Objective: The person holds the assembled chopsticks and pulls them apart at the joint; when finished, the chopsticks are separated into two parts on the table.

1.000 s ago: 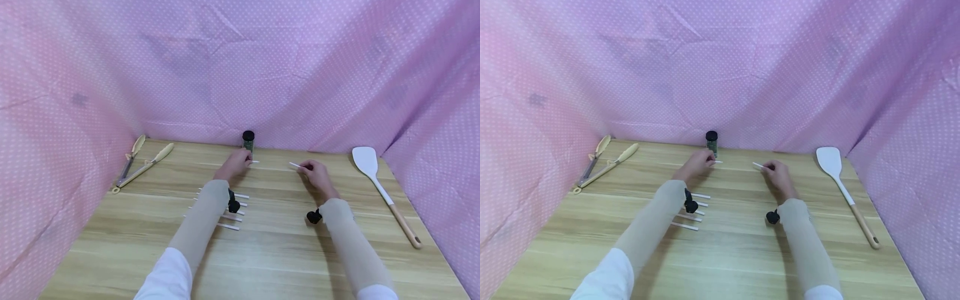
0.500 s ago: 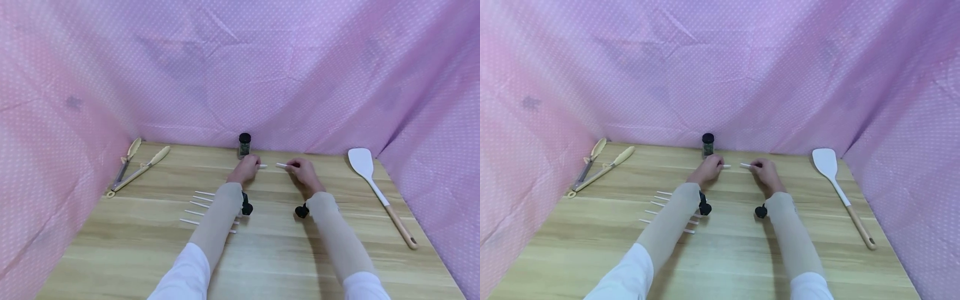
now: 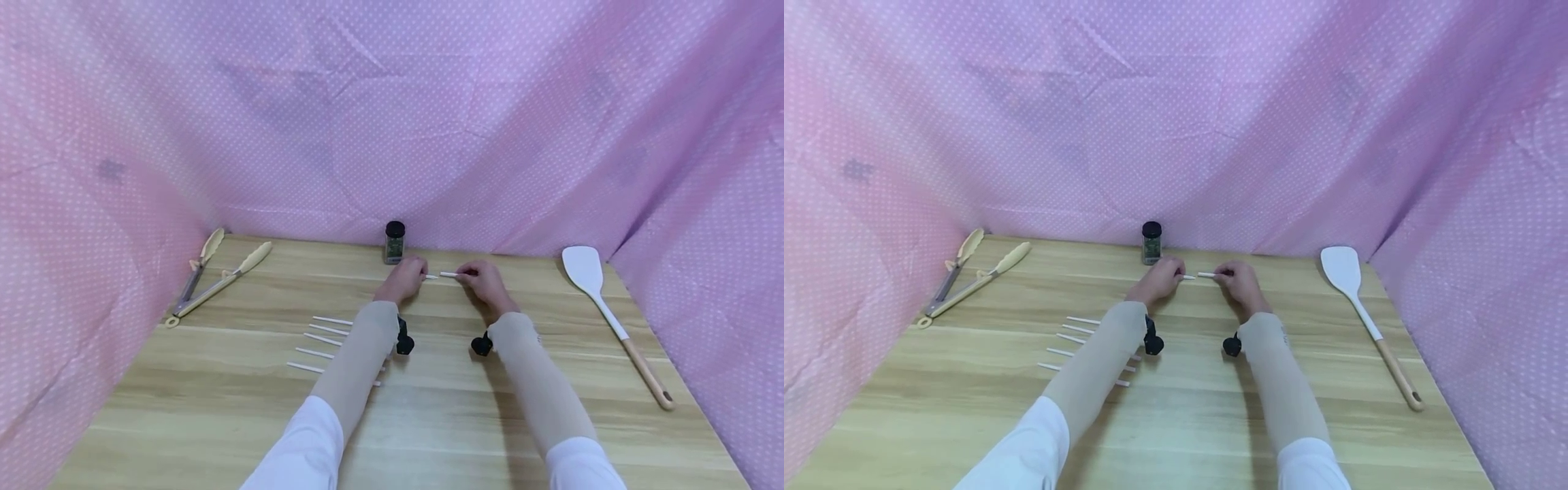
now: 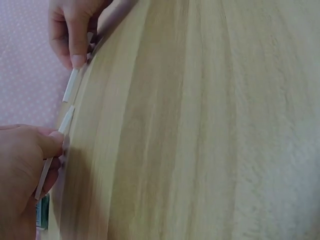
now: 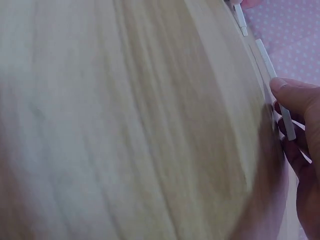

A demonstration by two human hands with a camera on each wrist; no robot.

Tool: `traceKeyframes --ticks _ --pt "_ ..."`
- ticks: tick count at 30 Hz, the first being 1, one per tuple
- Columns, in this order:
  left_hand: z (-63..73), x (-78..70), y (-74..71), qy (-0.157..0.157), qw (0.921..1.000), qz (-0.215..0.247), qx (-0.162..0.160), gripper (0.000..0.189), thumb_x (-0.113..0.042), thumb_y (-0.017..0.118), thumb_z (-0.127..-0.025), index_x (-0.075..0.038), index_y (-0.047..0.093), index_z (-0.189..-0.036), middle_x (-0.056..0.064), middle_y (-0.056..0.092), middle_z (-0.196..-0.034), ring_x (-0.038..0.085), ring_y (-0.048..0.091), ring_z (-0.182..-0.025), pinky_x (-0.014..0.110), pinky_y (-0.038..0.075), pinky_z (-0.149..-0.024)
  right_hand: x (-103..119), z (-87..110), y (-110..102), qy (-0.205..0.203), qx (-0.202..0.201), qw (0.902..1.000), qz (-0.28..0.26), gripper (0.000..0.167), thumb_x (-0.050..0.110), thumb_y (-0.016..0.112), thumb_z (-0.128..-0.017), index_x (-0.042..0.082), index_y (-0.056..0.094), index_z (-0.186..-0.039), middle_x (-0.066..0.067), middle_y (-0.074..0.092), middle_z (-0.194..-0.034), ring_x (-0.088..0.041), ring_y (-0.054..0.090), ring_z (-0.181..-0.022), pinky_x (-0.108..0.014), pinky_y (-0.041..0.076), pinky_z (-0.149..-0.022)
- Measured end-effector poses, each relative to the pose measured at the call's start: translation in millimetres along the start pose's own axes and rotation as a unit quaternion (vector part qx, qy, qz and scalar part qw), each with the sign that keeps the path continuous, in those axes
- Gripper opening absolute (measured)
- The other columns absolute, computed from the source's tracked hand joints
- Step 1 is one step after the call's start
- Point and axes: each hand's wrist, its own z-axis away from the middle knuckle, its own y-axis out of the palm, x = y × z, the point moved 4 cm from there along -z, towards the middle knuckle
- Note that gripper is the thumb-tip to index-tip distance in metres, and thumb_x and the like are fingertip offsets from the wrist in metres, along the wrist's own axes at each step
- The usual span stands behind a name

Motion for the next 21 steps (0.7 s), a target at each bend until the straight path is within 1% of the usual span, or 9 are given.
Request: traceKeyframes --ticks 2,5,8,10,13,18,21 --pt "-0.2 -1.7 0.3 -0.004 0.9999 -0.013 0.0 0.009 -0.005 0.055 -0.094 -0.008 0.062 -0.088 0.005 0.059 -0.098 0.018 0.053 -0.094 0.03 0.046 -0.084 0.6 -0.8 -0.6 -0.006 -0.004 1.0 0.004 0.014 0.018 0.069 -0.088 0.007 0.073 -0.097 -0.013 0.068 -0.099 -0.024 0.057 -0.093 -0.033 0.044 -0.082" --pt "-1.2 -4.4 0.7 -0.003 0.9991 -0.04 -0.009 0.01 -0.004 0.056 -0.093 -0.009 0.062 -0.085 0.004 0.059 -0.096 0.018 0.055 -0.093 0.03 0.046 -0.083 1.8 -0.2 -2.9 -0.017 -0.007 0.9998 0.01 0.014 0.016 0.07 -0.088 0.005 0.073 -0.096 -0.014 0.069 -0.098 -0.025 0.058 -0.093 -0.034 0.044 -0.082" --pt "-2.2 -5.7 0.7 0.0 0.9973 -0.071 -0.018 0.011 -0.005 0.055 -0.093 -0.009 0.062 -0.085 0.004 0.06 -0.096 0.019 0.056 -0.094 0.03 0.046 -0.084 2.5 1.3 -5.1 -0.031 -0.01 0.9991 0.026 0.014 0.015 0.07 -0.087 0.004 0.073 -0.096 -0.015 0.069 -0.1 -0.027 0.059 -0.095 -0.037 0.045 -0.084" --pt "-2.9 -6.0 0.7 0.003 0.9963 -0.083 -0.024 0.012 -0.005 0.055 -0.093 -0.01 0.062 -0.084 0.004 0.061 -0.095 0.019 0.056 -0.093 0.031 0.046 -0.085 1.8 2.0 -6.2 -0.033 -0.012 0.9988 0.035 0.014 0.015 0.07 -0.087 0.004 0.073 -0.096 -0.015 0.068 -0.102 -0.029 0.058 -0.095 -0.039 0.044 -0.084" --pt "-4.4 -6.2 1.6 0.009 0.995 -0.096 -0.026 0.012 -0.003 0.056 -0.092 -0.01 0.061 -0.083 0.004 0.061 -0.095 0.019 0.056 -0.093 0.031 0.045 -0.084 -0.7 2.2 -7.2 -0.035 -0.018 0.9981 0.048 0.013 0.014 0.07 -0.087 0.005 0.073 -0.096 -0.015 0.066 -0.102 -0.029 0.057 -0.094 -0.039 0.043 -0.083" --pt "-6.5 -6.1 2.8 0.017 0.9934 -0.111 -0.026 0.015 0.002 0.055 -0.088 -0.011 0.059 -0.082 0.003 0.061 -0.093 0.019 0.054 -0.09 0.031 0.045 -0.082 -5.6 0.8 -5.1 -0.034 -0.022 0.9983 0.042 0.013 0.014 0.069 -0.088 0.005 0.074 -0.096 -0.014 0.064 -0.099 -0.026 0.054 -0.09 -0.033 0.041 -0.077" --pt "-7.2 -5.2 3.0 0.017 0.9933 -0.111 -0.03 0.015 0.001 0.055 -0.089 -0.011 0.06 -0.083 0.003 0.061 -0.093 0.019 0.055 -0.089 0.031 0.046 -0.081 -6.3 0.1 -4.5 -0.038 -0.024 0.9982 0.041 0.013 0.015 0.068 -0.088 0.006 0.074 -0.096 -0.013 0.064 -0.099 -0.025 0.054 -0.089 -0.032 0.041 -0.077"
